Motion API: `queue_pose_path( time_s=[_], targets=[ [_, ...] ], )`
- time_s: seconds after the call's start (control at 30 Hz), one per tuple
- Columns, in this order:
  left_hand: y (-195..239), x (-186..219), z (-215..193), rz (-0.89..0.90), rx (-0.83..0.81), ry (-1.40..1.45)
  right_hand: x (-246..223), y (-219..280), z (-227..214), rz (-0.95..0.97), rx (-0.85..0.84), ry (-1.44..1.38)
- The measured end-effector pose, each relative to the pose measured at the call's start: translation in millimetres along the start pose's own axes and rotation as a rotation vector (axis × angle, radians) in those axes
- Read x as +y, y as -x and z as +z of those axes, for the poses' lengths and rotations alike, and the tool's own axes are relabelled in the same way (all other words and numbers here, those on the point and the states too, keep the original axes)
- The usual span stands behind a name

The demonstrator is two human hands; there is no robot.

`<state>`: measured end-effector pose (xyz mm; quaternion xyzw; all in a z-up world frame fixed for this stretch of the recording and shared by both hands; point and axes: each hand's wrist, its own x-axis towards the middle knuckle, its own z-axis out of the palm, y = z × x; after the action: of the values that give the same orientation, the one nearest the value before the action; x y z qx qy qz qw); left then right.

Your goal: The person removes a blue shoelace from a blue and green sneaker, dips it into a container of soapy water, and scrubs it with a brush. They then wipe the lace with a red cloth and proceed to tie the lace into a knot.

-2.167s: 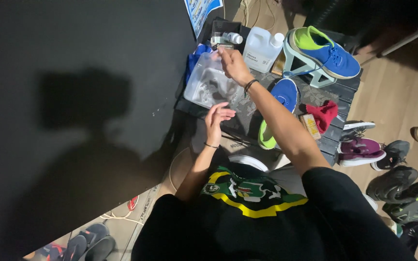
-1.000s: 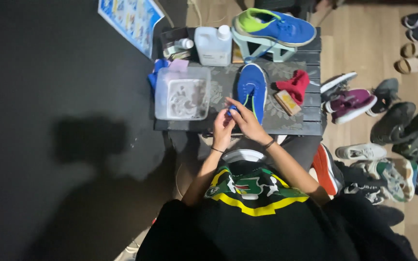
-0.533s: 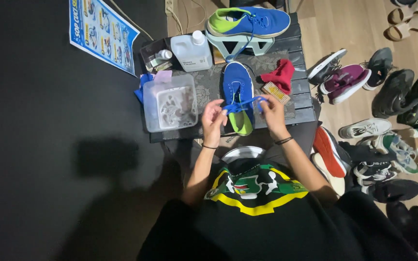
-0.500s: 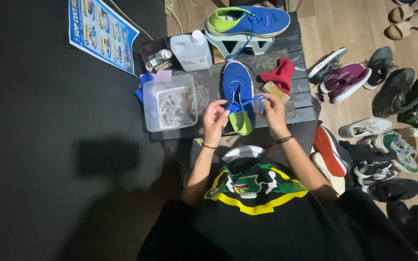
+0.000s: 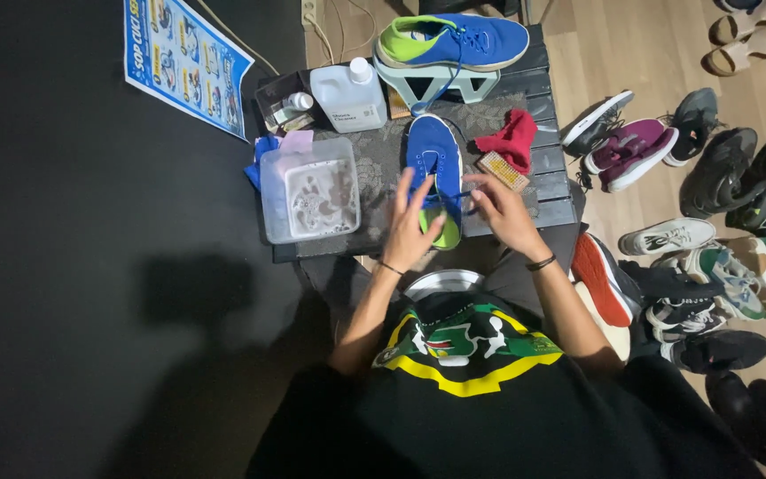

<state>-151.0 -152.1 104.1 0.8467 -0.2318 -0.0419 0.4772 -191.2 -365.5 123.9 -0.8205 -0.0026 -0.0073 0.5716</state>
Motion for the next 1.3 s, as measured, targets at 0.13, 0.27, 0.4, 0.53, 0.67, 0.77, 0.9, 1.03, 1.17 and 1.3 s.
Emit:
queue_pose_path(
  time_s=[0.13, 0.27, 0.4, 0.53, 0.67, 0.77, 0.9, 1.03, 1.17, 1.3],
  targets=[
    [-6, -8, 31, 0.259, 0.003, 0.056, -25, 2, -5, -0.057, -0.039, 0.046],
    [-14, -13, 27, 0.083, 0.045, 0.086, -29, 2, -15, -0.008, 0.266, -0.284],
    [-15, -57, 7, 0.04, 0.045, -0.138, -33, 3, -46, 0.058, 0.545, -0.563],
    [-6, -21, -38, 0.067, 0.056, -0.303, -30, 7, -80, 0.001, 0.677, -0.708],
    [-6, 5, -52, 0.174, 0.125, -0.393, -11, 6, -97, -0.183, 0.756, -0.887],
    [-11, 4, -53, 0.089, 0.051, -0.149, -9, 2, -100, -0.193, 0.762, -0.784],
    [-9, 4, -45, 0.032, 0.049, 0.177, -2, 0, -84, -0.19, 0.579, -0.023],
    [-4, 28, -48, -0.007, 0.055, 0.348, 8, 10, -62, 0.03, 0.36, 0.7],
    [-3, 37, -53, 0.009, 0.066, 0.347, -26, 13, -42, 0.132, 0.234, 0.875],
    [-1, 30, -49, 0.04, 0.1, 0.389, -68, 10, -18, -0.182, 0.091, 0.132]
  ],
)
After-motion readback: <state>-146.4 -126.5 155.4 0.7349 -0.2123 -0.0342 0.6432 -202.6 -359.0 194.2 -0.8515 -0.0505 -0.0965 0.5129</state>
